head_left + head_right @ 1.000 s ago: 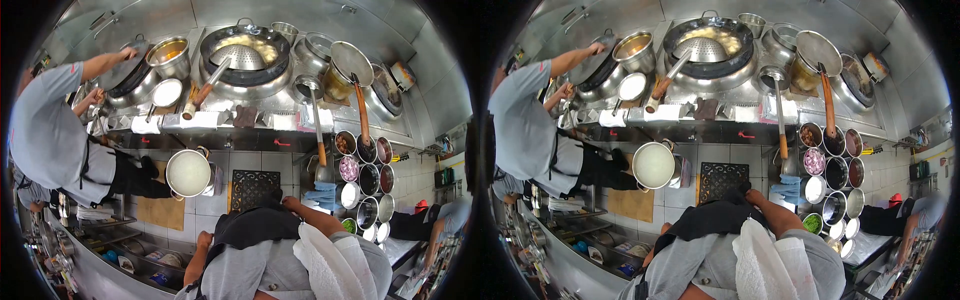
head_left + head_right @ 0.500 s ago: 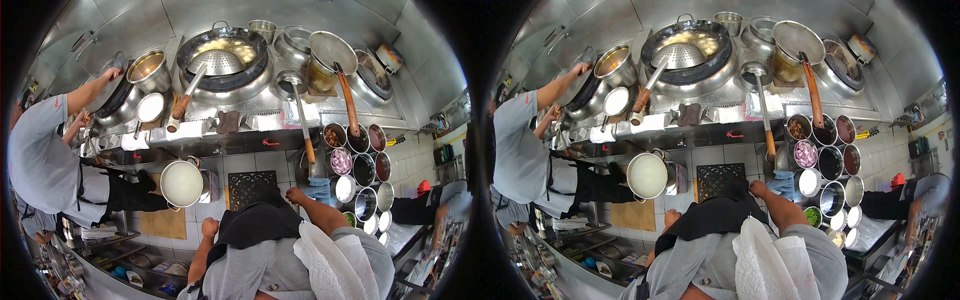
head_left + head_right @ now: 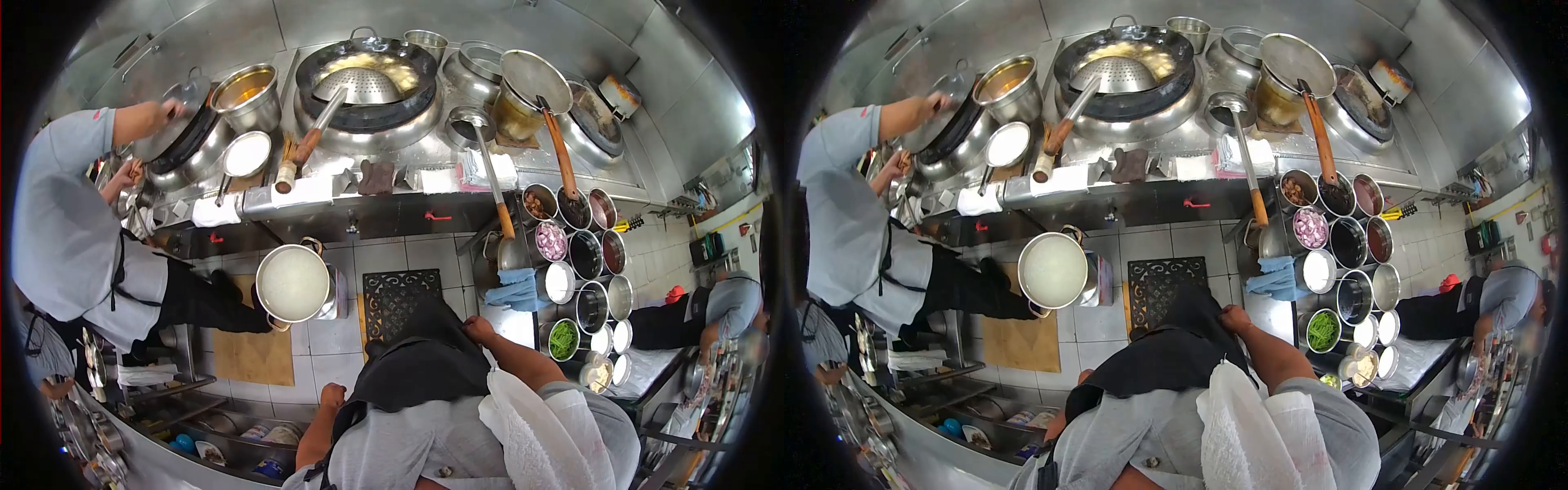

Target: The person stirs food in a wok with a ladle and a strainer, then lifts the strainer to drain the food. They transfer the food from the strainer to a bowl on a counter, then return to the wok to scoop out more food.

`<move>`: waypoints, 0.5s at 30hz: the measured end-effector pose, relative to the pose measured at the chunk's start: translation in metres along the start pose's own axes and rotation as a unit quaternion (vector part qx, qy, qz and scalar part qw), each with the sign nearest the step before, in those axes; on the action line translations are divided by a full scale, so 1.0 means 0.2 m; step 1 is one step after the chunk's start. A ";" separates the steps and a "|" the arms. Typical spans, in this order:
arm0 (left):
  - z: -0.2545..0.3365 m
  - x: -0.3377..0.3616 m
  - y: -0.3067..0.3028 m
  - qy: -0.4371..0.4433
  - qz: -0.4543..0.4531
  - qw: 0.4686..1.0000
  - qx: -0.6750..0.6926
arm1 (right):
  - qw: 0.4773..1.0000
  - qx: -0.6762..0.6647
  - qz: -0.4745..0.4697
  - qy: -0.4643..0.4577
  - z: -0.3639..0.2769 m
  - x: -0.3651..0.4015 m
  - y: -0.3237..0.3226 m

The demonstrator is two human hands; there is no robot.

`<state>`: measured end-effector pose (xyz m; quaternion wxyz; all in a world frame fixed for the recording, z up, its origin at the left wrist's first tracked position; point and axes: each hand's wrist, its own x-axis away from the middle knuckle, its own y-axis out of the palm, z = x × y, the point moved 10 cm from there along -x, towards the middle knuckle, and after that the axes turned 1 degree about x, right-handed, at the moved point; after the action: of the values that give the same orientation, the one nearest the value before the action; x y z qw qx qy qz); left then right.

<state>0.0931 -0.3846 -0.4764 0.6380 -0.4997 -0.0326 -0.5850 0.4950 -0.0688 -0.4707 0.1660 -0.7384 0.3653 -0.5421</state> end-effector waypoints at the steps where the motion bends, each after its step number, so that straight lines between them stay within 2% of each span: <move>1: -0.05 0.02 -0.01 -0.026 0.010 0.999 0.041 | 1.000 0.006 -0.022 -0.001 0.02 -0.02 0.04; 4: -0.14 0.06 0.02 -0.095 0.017 0.987 0.132 | 0.980 0.143 -0.061 -0.127 -0.08 0.00 0.13; 5: -0.16 0.08 0.04 -0.110 0.017 0.982 0.154 | 0.978 0.160 -0.108 -0.079 -0.06 0.00 0.18; 8: -0.16 0.07 0.11 -0.144 0.011 0.964 0.221 | 0.978 0.166 -0.048 -0.112 -0.16 0.00 0.15; 12: -0.09 0.06 0.21 -0.197 -0.009 0.926 0.323 | 0.982 0.142 -0.067 -0.107 -0.20 -0.05 0.15; 14: 0.03 0.09 0.08 -0.122 0.006 0.962 0.246 | 0.982 0.115 -0.064 -0.139 -0.19 -0.12 0.19; 15: 0.05 0.08 0.07 -0.129 -0.003 0.954 0.270 | 0.987 0.090 -0.070 -0.111 -0.18 -0.11 0.17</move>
<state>0.1143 -0.3914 -0.4707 0.7375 -0.3799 -0.2735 -0.4869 0.4451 -0.0706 -0.4953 0.2330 -0.7998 0.2421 -0.4974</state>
